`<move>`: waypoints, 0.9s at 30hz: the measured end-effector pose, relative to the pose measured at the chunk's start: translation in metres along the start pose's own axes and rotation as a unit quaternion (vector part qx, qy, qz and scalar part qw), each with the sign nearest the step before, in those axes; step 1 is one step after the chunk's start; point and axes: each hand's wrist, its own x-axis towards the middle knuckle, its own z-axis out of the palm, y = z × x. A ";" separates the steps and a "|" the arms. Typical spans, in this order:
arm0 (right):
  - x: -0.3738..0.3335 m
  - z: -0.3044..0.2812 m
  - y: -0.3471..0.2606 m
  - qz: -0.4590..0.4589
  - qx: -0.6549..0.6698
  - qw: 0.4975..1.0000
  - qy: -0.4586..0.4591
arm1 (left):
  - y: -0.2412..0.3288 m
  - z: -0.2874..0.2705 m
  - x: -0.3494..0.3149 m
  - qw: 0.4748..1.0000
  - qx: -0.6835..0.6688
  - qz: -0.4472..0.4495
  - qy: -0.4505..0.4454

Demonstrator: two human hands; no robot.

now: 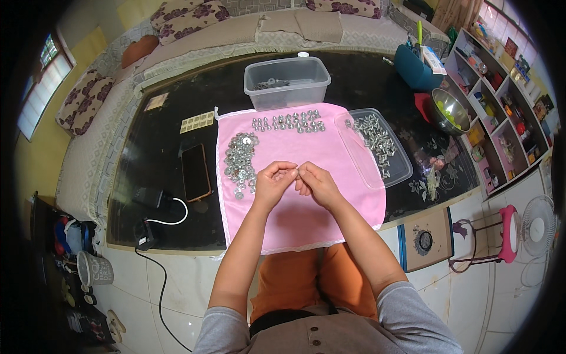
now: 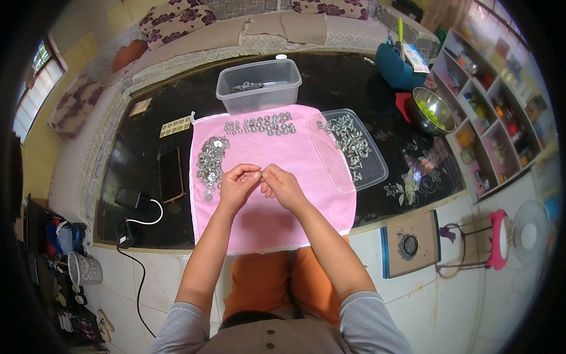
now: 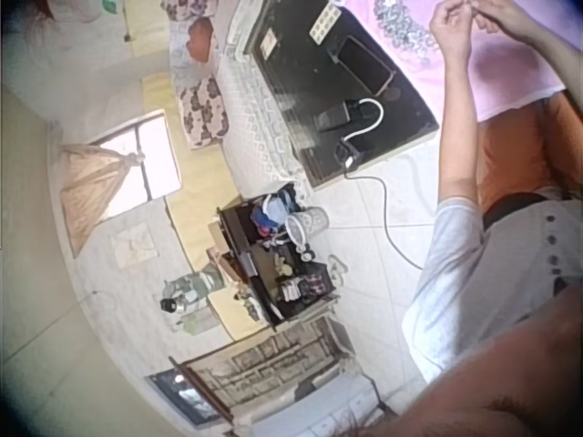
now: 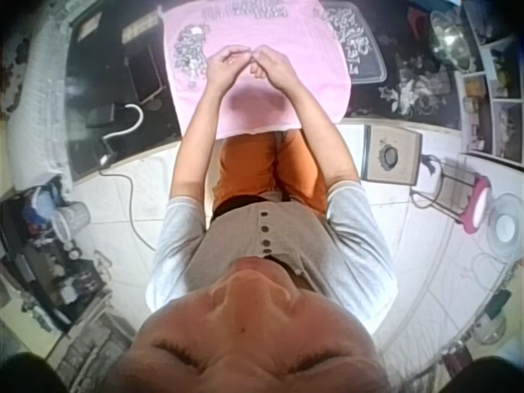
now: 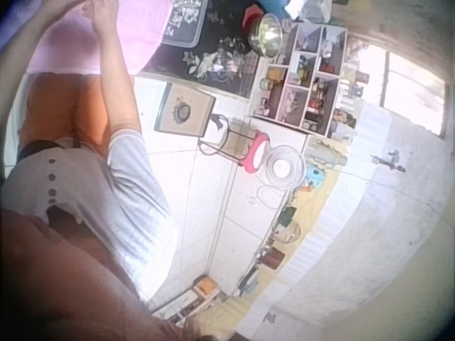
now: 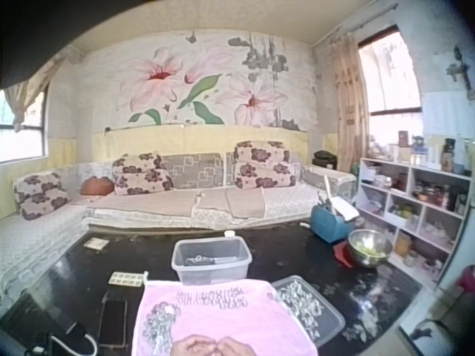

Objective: The person picks up small metal caps and silver studs from a pink cloth, joins them together by hand, and places the assembled pieces back onto the cloth.

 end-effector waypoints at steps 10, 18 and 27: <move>0.000 -0.001 0.002 -0.006 0.003 1.000 -0.002 | 0.003 0.002 0.000 1.000 0.018 -0.017 0.003; 0.000 0.000 0.000 -0.001 0.004 1.000 0.012 | 0.000 -0.002 0.002 1.000 -0.002 -0.026 -0.013; -0.001 0.000 0.000 -0.004 0.006 1.000 0.003 | 0.006 0.002 -0.001 0.999 -0.024 -0.013 -0.020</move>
